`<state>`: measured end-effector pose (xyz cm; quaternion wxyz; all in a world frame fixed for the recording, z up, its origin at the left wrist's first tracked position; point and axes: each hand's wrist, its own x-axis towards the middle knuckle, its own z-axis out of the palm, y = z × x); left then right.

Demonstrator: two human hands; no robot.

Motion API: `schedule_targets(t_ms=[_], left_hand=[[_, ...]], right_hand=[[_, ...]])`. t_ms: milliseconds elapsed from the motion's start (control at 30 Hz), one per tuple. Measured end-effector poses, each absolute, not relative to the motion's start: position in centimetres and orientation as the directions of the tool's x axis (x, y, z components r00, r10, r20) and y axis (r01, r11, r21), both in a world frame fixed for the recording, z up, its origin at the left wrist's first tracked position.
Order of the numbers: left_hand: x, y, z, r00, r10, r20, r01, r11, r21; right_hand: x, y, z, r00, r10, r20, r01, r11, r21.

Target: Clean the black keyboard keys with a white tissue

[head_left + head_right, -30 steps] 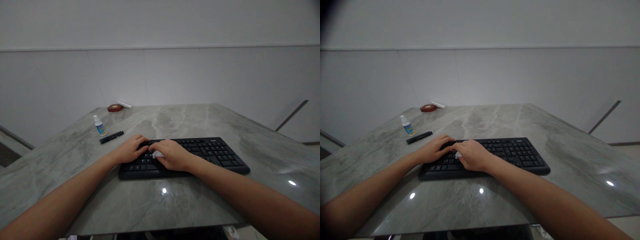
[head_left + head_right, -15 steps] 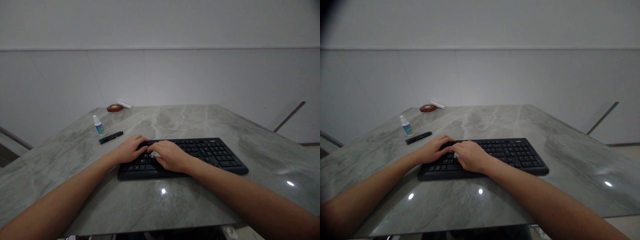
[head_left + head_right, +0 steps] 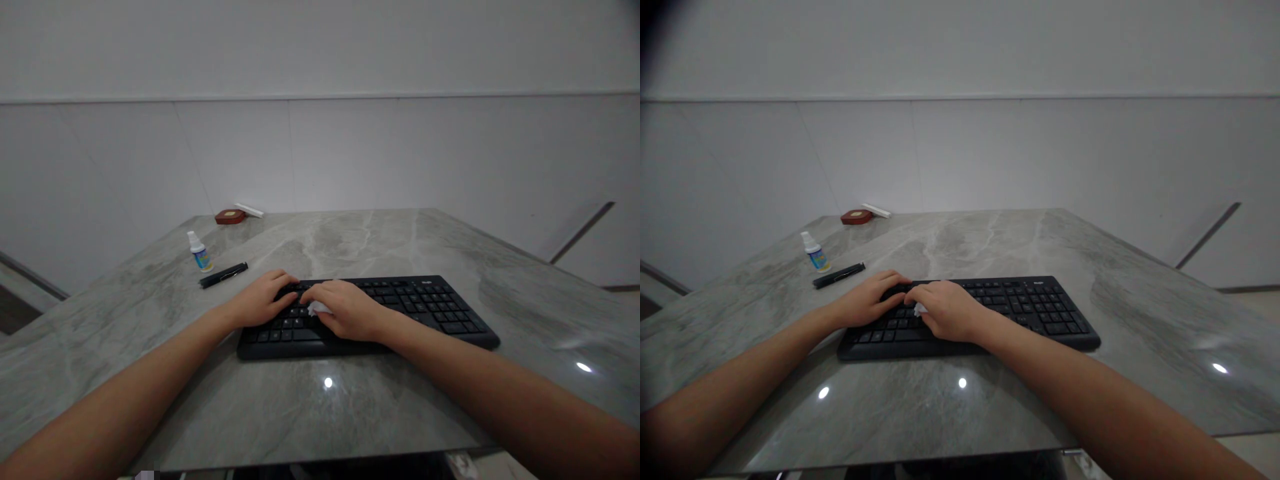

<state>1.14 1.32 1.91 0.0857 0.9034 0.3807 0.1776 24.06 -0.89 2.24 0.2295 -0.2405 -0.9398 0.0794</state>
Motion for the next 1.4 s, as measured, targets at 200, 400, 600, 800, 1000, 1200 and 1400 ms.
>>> schedule_targets(t_ms=[200, 400, 600, 800, 1000, 1200, 1400], left_hand=[[1.11, 1.43, 1.76, 0.644, 0.716, 0.269, 0.652, -0.698, 0.296], [1.10, 1.41, 1.74, 0.651, 0.712, 0.263, 0.650, -0.702, 0.292], [1.18, 1.36, 1.86, 0.644, 0.718, 0.265, 0.654, -0.696, 0.296], [1.15, 1.31, 1.87, 0.644, 0.721, 0.256, 0.661, -0.693, 0.289], [1.16, 1.34, 1.82, 0.641, 0.723, 0.259, 0.661, -0.691, 0.293], [1.21, 1.31, 1.88, 0.647, 0.719, 0.255, 0.664, -0.695, 0.275], [1.21, 1.30, 1.88, 0.645, 0.721, 0.254, 0.660, -0.693, 0.291]], right_hand=[[23.88, -0.93, 2.12, -0.769, 0.459, 0.445, 0.374, 0.888, -0.269], [24.38, -0.57, 2.31, -0.758, 0.511, 0.405, 0.413, 0.857, -0.308], [24.35, -0.69, 2.49, -0.798, 0.461, 0.389, 0.366, 0.883, -0.296], [24.49, -0.74, 2.50, -0.758, 0.515, 0.400, 0.444, 0.857, -0.262], [24.49, -0.94, 2.50, -0.783, 0.476, 0.400, 0.396, 0.878, -0.270], [24.13, -0.93, 2.18, -0.758, 0.474, 0.448, 0.410, 0.880, -0.238], [24.15, -0.68, 2.11, -0.759, 0.495, 0.423, 0.414, 0.868, -0.273]])
